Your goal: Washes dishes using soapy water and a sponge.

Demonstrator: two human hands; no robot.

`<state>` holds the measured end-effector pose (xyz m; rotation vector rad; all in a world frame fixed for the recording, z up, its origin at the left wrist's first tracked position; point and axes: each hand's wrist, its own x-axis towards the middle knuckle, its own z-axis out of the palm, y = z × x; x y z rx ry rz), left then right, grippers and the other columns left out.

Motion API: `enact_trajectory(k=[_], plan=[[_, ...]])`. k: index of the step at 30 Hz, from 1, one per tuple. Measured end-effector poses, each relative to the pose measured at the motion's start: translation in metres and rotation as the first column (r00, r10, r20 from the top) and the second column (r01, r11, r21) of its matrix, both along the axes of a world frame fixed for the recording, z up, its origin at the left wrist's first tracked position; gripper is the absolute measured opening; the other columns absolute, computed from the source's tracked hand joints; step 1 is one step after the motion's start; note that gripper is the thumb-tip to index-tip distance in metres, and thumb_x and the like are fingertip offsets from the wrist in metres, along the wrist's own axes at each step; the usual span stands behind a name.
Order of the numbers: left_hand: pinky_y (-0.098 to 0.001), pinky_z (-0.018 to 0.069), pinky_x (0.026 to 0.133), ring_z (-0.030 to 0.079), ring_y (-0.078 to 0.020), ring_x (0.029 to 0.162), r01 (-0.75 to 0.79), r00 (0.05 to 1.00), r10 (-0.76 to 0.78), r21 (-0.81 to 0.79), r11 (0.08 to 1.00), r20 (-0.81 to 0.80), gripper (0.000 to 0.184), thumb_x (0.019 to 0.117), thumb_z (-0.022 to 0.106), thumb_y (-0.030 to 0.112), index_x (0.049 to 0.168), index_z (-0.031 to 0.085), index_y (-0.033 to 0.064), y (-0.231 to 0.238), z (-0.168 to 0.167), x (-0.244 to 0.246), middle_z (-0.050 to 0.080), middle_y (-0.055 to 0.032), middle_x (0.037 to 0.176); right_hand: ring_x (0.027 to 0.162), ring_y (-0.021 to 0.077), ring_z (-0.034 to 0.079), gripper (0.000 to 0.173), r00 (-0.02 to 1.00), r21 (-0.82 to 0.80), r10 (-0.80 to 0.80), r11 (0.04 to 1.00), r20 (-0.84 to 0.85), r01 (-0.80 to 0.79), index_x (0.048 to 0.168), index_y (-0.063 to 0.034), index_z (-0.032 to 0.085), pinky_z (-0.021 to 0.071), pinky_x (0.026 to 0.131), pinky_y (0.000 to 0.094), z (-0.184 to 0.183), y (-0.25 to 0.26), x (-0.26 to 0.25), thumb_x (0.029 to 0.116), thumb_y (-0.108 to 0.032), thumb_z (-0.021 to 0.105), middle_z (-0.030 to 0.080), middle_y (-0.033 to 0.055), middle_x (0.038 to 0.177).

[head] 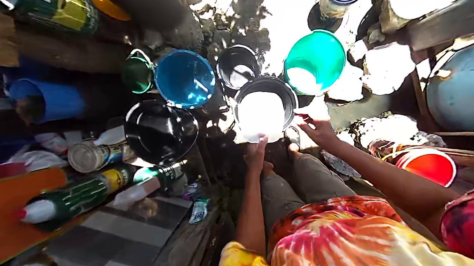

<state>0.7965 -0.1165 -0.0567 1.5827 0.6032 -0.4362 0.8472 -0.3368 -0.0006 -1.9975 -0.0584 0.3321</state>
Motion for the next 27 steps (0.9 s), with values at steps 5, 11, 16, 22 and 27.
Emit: enact_trajectory(k=[5, 11, 16, 22, 27], plan=[[-0.0441, 0.0521, 0.096, 0.067, -0.0266, 0.105, 0.249, 0.947, -0.269, 0.129, 0.96, 0.177, 0.03, 0.0987, 0.054, 0.014, 0.114, 0.066, -0.0095, -0.039, 0.02, 0.036, 0.069, -0.0239, 0.109, 0.105, 0.0409, 0.069, 0.027, 0.923, -0.35, 0.361, 0.853, -0.136, -0.386, 0.12, -0.0009, 0.072, 0.0526, 0.092, 0.0605, 0.025, -0.01, 0.05, 0.1035, -0.015, 0.056, 0.072, 0.0233, 0.111], [-0.0443, 0.0534, 0.075, 0.066, -0.0287, 0.077, 0.31, 0.682, -0.502, 0.413, 0.857, 0.531, 0.032, 0.094, 0.049, 0.019, 0.078, 0.064, -0.0045, -0.074, 0.024, 0.063, 0.063, -0.0179, 0.075, 0.115, 0.035, 0.063, 0.032, 0.77, -0.219, 0.457, 0.779, -0.444, -0.588, 0.121, 0.0031, 0.065, 0.0496, 0.098, 0.0544, -0.008, -0.008, 0.082, 0.105, -0.021, 0.051, 0.066, 0.0233, 0.118], [-0.0476, 0.0538, 0.086, 0.069, -0.0349, 0.089, 0.25, 0.634, -0.52, 0.484, 0.839, 0.573, 0.043, 0.1008, 0.043, 0.022, 0.087, 0.07, -0.009, -0.07, 0.016, 0.066, 0.07, -0.0244, 0.088, 0.11, 0.0416, 0.065, 0.02, 0.61, -0.461, 0.723, 0.442, -0.324, -0.77, 0.109, -0.0024, 0.074, 0.0481, 0.092, 0.0623, -0.019, -0.031, 0.104, 0.0967, -0.014, 0.063, 0.071, 0.0207, 0.11], [-0.0432, 0.0503, 0.093, 0.065, -0.0298, 0.099, 0.211, 0.836, -0.34, 0.319, 0.924, 0.431, 0.037, 0.0977, 0.054, 0.02, 0.11, 0.065, -0.0132, -0.078, 0.031, 0.064, 0.068, -0.0254, 0.102, 0.114, 0.0389, 0.063, 0.024, 0.497, -0.232, 0.703, 0.444, -0.509, -0.866, 0.117, 0.0012, 0.07, 0.0477, 0.097, 0.0581, -0.028, -0.038, 0.071, 0.0947, -0.002, 0.062, 0.068, 0.0222, 0.116], [-0.0493, 0.0519, 0.091, 0.066, -0.0366, 0.099, 0.228, 0.922, -0.308, 0.312, 0.922, 0.235, 0.024, 0.1025, 0.051, 0.003, 0.114, 0.063, -0.014, -0.078, 0.031, 0.073, 0.066, -0.0299, 0.105, 0.075, 0.0196, 0.058, 0.023, 0.856, -0.11, 0.064, 0.984, -0.512, -0.139, 0.11, -0.0013, 0.065, 0.0496, 0.067, 0.0402, 0.024, -0.058, 0.062, 0.1045, -0.022, 0.057, 0.063, 0.013, 0.088]])
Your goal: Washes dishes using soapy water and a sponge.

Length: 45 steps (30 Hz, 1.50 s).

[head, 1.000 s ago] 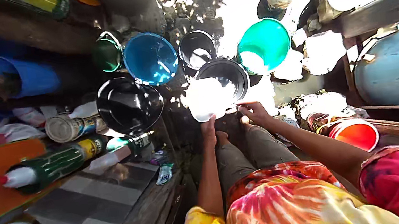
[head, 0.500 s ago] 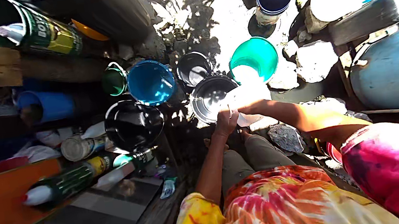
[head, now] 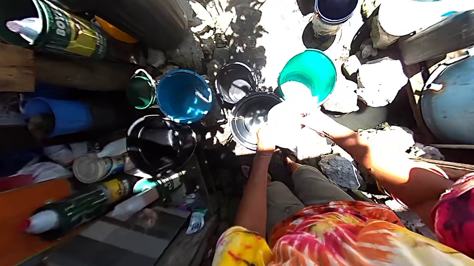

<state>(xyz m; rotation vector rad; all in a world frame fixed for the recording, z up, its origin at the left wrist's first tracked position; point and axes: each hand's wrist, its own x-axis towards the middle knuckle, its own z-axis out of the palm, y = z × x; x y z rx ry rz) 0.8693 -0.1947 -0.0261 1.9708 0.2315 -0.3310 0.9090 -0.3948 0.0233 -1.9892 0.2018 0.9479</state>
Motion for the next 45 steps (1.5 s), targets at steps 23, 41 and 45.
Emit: enact_trajectory(k=[23, 41, 45], plan=[[-0.045, 0.0524, 0.084, 0.066, -0.0304, 0.083, -0.171, 0.985, 0.171, 0.081, 0.982, 0.002, 0.018, 0.0933, 0.06, 0.0, 0.098, 0.067, -0.0158, -0.032, -0.004, 0.037, 0.067, -0.0257, 0.087, 0.125, 0.0443, 0.059, 0.037, 0.953, -0.168, 0.304, 0.939, -0.009, -0.301, 0.134, 0.0091, 0.058, 0.0434, 0.107, 0.0583, 0.051, 0.067, 0.02, 0.1081, -0.014, 0.046, 0.062, 0.0318, 0.13], [-0.0524, 0.0531, 0.08, 0.069, -0.0408, 0.077, -0.189, 0.903, 0.122, 0.126, 0.974, 0.413, 0.04, 0.0948, 0.045, 0.014, 0.08, 0.067, -0.0172, -0.058, 0.004, 0.036, 0.067, -0.0297, 0.075, 0.122, 0.0458, 0.061, 0.03, 0.979, -0.194, 0.131, 0.976, 0.159, -0.099, 0.119, 0.0157, 0.064, 0.0438, 0.107, 0.0555, 0.062, 0.062, 0.04, 0.103, -0.007, 0.051, 0.065, 0.0341, 0.121], [-0.0571, 0.0422, 0.105, 0.062, -0.0518, 0.111, -0.166, 0.979, 0.128, 0.259, 0.951, 0.157, 0.03, 0.0951, 0.051, 0.001, 0.107, 0.064, -0.0235, -0.035, 0.03, 0.048, 0.065, -0.0416, 0.107, 0.117, 0.044, 0.062, 0.034, 0.921, -0.14, 0.382, 0.918, 0.07, -0.37, 0.118, 0.0128, 0.064, 0.0443, 0.104, 0.0554, 0.074, 0.037, 0.031, 0.1088, -0.013, 0.043, 0.066, 0.0319, 0.117]])
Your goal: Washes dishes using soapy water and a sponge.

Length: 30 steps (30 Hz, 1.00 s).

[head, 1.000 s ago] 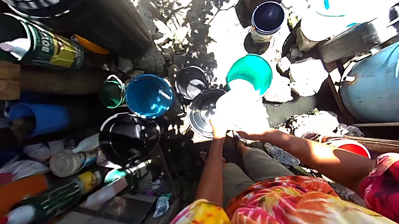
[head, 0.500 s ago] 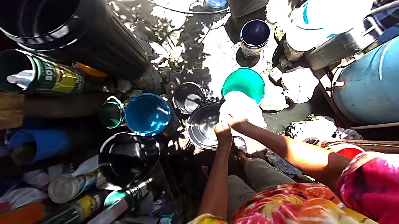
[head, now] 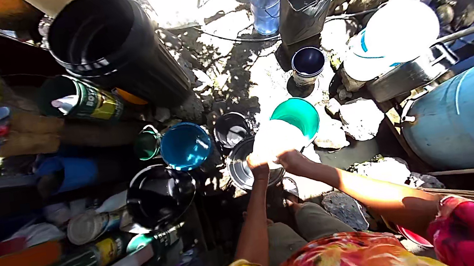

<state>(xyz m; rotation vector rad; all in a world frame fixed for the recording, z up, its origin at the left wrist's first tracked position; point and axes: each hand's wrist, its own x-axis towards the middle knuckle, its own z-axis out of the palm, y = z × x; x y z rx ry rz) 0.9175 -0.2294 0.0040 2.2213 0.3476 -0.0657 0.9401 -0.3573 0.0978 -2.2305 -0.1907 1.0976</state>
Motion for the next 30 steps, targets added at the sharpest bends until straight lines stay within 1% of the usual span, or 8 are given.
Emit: enact_trajectory(k=[5, 11, 16, 19, 21, 24, 26, 30], plan=[[-0.0558, 0.0515, 0.092, 0.07, -0.0439, 0.094, 0.079, 0.983, -0.069, -0.054, 0.995, 0.168, 0.037, 0.0959, 0.049, 0.012, 0.099, 0.069, -0.0182, -0.02, 0.007, -0.013, 0.07, -0.0326, 0.092, 0.113, 0.0378, 0.063, 0.032, 0.884, 0.122, -0.44, 0.897, 0.158, 0.425, 0.123, 0.0127, 0.062, 0.0476, 0.102, 0.0492, 0.009, 0.006, 0.01, 0.1031, -0.011, 0.054, 0.065, 0.0303, 0.117], [-0.055, 0.0482, 0.099, 0.068, -0.0469, 0.101, -0.027, 0.997, 0.023, 0.049, 0.998, 0.078, 0.028, 0.0917, 0.058, 0.003, 0.104, 0.068, -0.0197, 0.014, 0.026, -0.01, 0.07, -0.0357, 0.1, 0.121, 0.0391, 0.061, 0.038, 0.998, 0.027, -0.039, 0.999, 0.056, 0.038, 0.131, 0.0087, 0.061, 0.0435, 0.107, 0.0537, 0.021, 0.005, -0.011, 0.1084, -0.016, 0.044, 0.065, 0.0289, 0.125], [-0.0528, 0.053, 0.091, 0.07, -0.0399, 0.092, 0.054, 0.989, -0.034, -0.139, 0.989, 0.145, 0.029, 0.0959, 0.053, 0.006, 0.102, 0.069, -0.0174, 0.006, 0.034, -0.023, 0.071, -0.0305, 0.093, 0.092, 0.0247, 0.063, 0.029, 0.797, 0.256, -0.598, 0.786, 0.086, 0.562, 0.114, 0.0098, 0.063, 0.0524, 0.086, 0.0405, 0.013, 0.028, -0.01, 0.106, -0.016, 0.053, 0.066, 0.0216, 0.1], [-0.0513, 0.0523, 0.092, 0.07, -0.04, 0.093, 0.001, 0.991, 0.02, -0.159, 0.987, 0.13, 0.03, 0.0956, 0.051, 0.004, 0.105, 0.068, -0.0183, 0.024, 0.04, -0.023, 0.07, -0.0316, 0.094, 0.118, 0.0385, 0.062, 0.038, 0.95, 0.096, -0.303, 0.951, 0.075, 0.295, 0.129, 0.0126, 0.059, 0.0451, 0.105, 0.0489, 0.037, 0.045, -0.036, 0.1107, -0.015, 0.04, 0.064, 0.0312, 0.122], [-0.0526, 0.0467, 0.104, 0.066, -0.0447, 0.108, 0.043, 0.999, -0.045, -0.085, 0.995, -0.014, 0.03, 0.0974, 0.053, 0.004, 0.112, 0.067, -0.0179, 0.042, 0.049, -0.025, 0.069, -0.0346, 0.107, 0.118, 0.0403, 0.063, 0.039, 0.989, 0.024, -0.126, 0.992, 0.075, 0.125, 0.128, 0.0104, 0.061, 0.0446, 0.105, 0.052, 0.038, 0.042, -0.042, 0.1107, -0.018, 0.041, 0.065, 0.0302, 0.122], [-0.0532, 0.0499, 0.097, 0.068, -0.0431, 0.1, 0.104, 0.995, -0.103, -0.102, 0.989, 0.014, 0.028, 0.0963, 0.053, 0.005, 0.102, 0.069, -0.0171, 0.046, 0.046, -0.04, 0.07, -0.0326, 0.098, 0.1, 0.0307, 0.064, 0.033, 0.93, 0.13, -0.333, 0.94, 0.156, 0.315, 0.119, 0.0116, 0.063, 0.0497, 0.093, 0.0442, 0.02, 0.044, -0.041, 0.1004, -0.016, 0.061, 0.067, 0.0256, 0.108], [-0.0524, 0.0532, 0.089, 0.07, -0.0399, 0.09, 0.129, 0.987, -0.113, -0.148, 0.981, 0.112, 0.031, 0.0974, 0.051, 0.008, 0.095, 0.07, -0.0161, 0.049, 0.044, -0.048, 0.07, -0.0299, 0.089, 0.106, 0.03, 0.066, 0.04, 0.864, 0.181, -0.466, 0.882, 0.192, 0.436, 0.126, 0.0102, 0.061, 0.0514, 0.097, 0.043, 0.023, 0.054, -0.043, 0.0985, -0.018, 0.066, 0.067, 0.0257, 0.114], [-0.0549, 0.0491, 0.097, 0.068, -0.0453, 0.099, 0.129, 0.987, -0.119, -0.099, 0.987, 0.105, 0.033, 0.0952, 0.049, 0.007, 0.1, 0.068, -0.0192, 0.082, 0.053, -0.047, 0.069, -0.035, 0.096, 0.102, 0.0284, 0.065, 0.033, 0.946, 0.179, -0.317, 0.937, 0.074, 0.3, 0.121, 0.0073, 0.065, 0.0496, 0.096, 0.0444, 0.032, 0.075, -0.062, 0.1049, -0.02, 0.055, 0.068, 0.0229, 0.11]])
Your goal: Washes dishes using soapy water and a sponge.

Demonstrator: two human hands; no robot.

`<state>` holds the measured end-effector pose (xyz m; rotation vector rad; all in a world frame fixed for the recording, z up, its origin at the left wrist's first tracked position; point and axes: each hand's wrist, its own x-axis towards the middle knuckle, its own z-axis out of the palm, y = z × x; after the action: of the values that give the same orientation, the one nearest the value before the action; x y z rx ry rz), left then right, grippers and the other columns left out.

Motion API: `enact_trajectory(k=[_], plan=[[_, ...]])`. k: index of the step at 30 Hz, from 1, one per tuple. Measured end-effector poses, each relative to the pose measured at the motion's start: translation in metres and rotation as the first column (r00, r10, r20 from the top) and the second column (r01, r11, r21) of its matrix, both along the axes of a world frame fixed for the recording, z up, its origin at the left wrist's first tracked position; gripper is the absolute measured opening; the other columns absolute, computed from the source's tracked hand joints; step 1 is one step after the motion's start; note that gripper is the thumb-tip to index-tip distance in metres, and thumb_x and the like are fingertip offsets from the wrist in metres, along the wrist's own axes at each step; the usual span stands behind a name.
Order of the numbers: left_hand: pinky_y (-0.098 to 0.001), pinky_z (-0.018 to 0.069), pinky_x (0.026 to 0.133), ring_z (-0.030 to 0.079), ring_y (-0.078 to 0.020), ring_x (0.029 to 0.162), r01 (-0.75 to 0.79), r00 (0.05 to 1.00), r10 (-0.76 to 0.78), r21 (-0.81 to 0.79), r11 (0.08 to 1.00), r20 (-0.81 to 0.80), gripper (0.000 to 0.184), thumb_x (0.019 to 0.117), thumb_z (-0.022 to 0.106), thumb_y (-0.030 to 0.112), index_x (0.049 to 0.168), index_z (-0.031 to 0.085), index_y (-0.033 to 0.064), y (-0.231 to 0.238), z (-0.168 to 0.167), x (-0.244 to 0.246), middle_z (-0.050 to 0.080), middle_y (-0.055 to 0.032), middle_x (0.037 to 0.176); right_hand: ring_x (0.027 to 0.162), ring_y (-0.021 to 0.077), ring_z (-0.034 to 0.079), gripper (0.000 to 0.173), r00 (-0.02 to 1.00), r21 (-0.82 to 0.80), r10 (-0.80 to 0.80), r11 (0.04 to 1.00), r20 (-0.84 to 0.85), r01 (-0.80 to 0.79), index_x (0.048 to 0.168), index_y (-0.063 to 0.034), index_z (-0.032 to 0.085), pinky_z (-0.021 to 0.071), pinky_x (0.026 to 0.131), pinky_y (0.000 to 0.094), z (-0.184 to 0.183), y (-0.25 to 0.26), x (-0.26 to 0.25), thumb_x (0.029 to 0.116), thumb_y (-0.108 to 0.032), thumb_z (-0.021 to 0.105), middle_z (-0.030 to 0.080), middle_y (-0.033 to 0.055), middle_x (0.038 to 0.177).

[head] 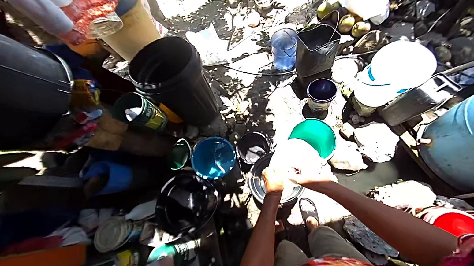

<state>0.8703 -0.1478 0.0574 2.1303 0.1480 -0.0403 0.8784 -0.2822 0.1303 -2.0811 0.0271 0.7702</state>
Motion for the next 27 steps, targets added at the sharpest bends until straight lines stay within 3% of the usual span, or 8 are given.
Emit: enact_trajectory(k=[3, 5, 9, 12, 17, 21, 23, 27], plan=[[-0.0579, 0.0461, 0.101, 0.065, -0.05, 0.106, 0.032, 0.998, -0.033, 0.024, 0.999, 0.051, 0.035, 0.0972, 0.048, 0.008, 0.102, 0.067, -0.0208, 0.01, -0.003, -0.009, 0.067, -0.0383, 0.101, 0.109, 0.033, 0.065, 0.034, 0.999, -0.008, -0.051, 0.999, -0.018, 0.05, 0.123, 0.0071, 0.065, 0.0492, 0.1, 0.0506, -0.002, 0.01, -0.002, 0.1034, -0.02, 0.057, 0.068, 0.0248, 0.116], [-0.0566, 0.0501, 0.091, 0.068, -0.0483, 0.091, 0.037, 0.976, -0.033, -0.014, 0.999, 0.215, 0.04, 0.0938, 0.044, 0.012, 0.086, 0.066, -0.0206, 0.018, -0.01, -0.01, 0.067, -0.0362, 0.086, 0.113, 0.034, 0.065, 0.039, 0.99, 0.008, -0.123, 0.992, -0.071, 0.124, 0.128, 0.0081, 0.061, 0.0487, 0.103, 0.0513, -0.005, 0.02, 0.001, 0.1, -0.019, 0.064, 0.067, 0.0262, 0.12], [-0.0414, 0.049, 0.058, 0.059, -0.0217, 0.054, 0.121, 0.942, -0.073, -0.129, 0.984, 0.328, 0.057, 0.1022, 0.036, 0.027, 0.056, 0.053, -0.0016, 0.035, -0.02, -0.007, 0.052, -0.0104, 0.052, 0.094, 0.0279, 0.067, 0.035, 0.995, 0.031, -0.097, 0.995, -0.021, 0.098, 0.115, 0.01, 0.063, 0.0541, 0.09, 0.0465, -0.008, 0.035, -0.001, 0.0907, -0.013, 0.072, 0.068, 0.0217, 0.102], [-0.0381, 0.0467, 0.055, 0.055, -0.0177, 0.05, 0.108, 0.945, -0.046, -0.177, 0.978, 0.324, 0.06, 0.1036, 0.034, 0.029, 0.055, 0.052, -0.0019, 0.04, -0.017, -0.01, 0.048, -0.0076, 0.049, 0.095, 0.0338, 0.066, 0.035, 0.99, 0.039, -0.022, 0.999, 0.14, 0.017, 0.116, 0.0105, 0.062, 0.052, 0.089, 0.0508, -0.008, 0.041, -0.003, 0.0892, -0.01, 0.07, 0.066, 0.0253, 0.104], [-0.0427, 0.0503, 0.058, 0.06, -0.0232, 0.053, 0.189, 0.924, -0.124, -0.151, 0.97, 0.361, 0.065, 0.1046, 0.035, 0.034, 0.058, 0.057, -0.0044, 0.044, -0.01, -0.016, 0.054, -0.0125, 0.052, 0.085, 0.0189, 0.067, 0.017, 0.756, 0.372, -0.654, 0.696, -0.026, 0.615, 0.108, 0.0071, 0.063, 0.0585, 0.079, 0.0364, -0.019, 0.047, -0.004, 0.0972, -0.006, 0.065, 0.067, 0.016, 0.097], [-0.0395, 0.0487, 0.058, 0.057, -0.0194, 0.052, 0.121, 0.946, -0.051, -0.205, 0.971, 0.32, 0.061, 0.1046, 0.034, 0.029, 0.059, 0.055, -0.0057, 0.052, -0.009, -0.009, 0.052, -0.0101, 0.052, 0.101, 0.0334, 0.068, 0.026, 0.949, 0.036, -0.149, 0.989, 0.279, 0.144, 0.103, 0.0108, 0.07, 0.0505, 0.095, 0.0504, 0.002, 0.063, -0.031, 0.1, -0.012, 0.058, 0.071, 0.0238, 0.103], [-0.0364, 0.0457, 0.056, 0.053, -0.0159, 0.05, 0.108, 0.939, -0.031, -0.207, 0.972, 0.342, 0.058, 0.1038, 0.035, 0.026, 0.056, 0.052, -0.0031, 0.057, -0.01, -0.005, 0.047, -0.0067, 0.05, 0.1, 0.037, 0.068, 0.028, 0.964, -0.054, 0.044, 0.998, 0.264, -0.031, 0.1, 0.0096, 0.071, 0.0494, 0.094, 0.0543, 0.016, 0.056, -0.031, 0.0998, -0.016, 0.06, 0.071, 0.0252, 0.101], [-0.0357, 0.0495, 0.058, 0.058, -0.0163, 0.053, 0.202, 0.922, -0.103, -0.234, 0.951, 0.373, 0.063, 0.1062, 0.031, 0.031, 0.06, 0.057, -0.0032, 0.043, -0.014, -0.02, 0.053, -0.0086, 0.052, 0.088, 0.0303, 0.07, 0.022, 0.873, 0.121, -0.399, 0.917, 0.279, 0.381, 0.112, 0.0081, 0.069, 0.0573, 0.087, 0.0493, 0.006, 0.06, -0.023, 0.1005, -0.009, 0.06, 0.071, 0.0228, 0.099]])
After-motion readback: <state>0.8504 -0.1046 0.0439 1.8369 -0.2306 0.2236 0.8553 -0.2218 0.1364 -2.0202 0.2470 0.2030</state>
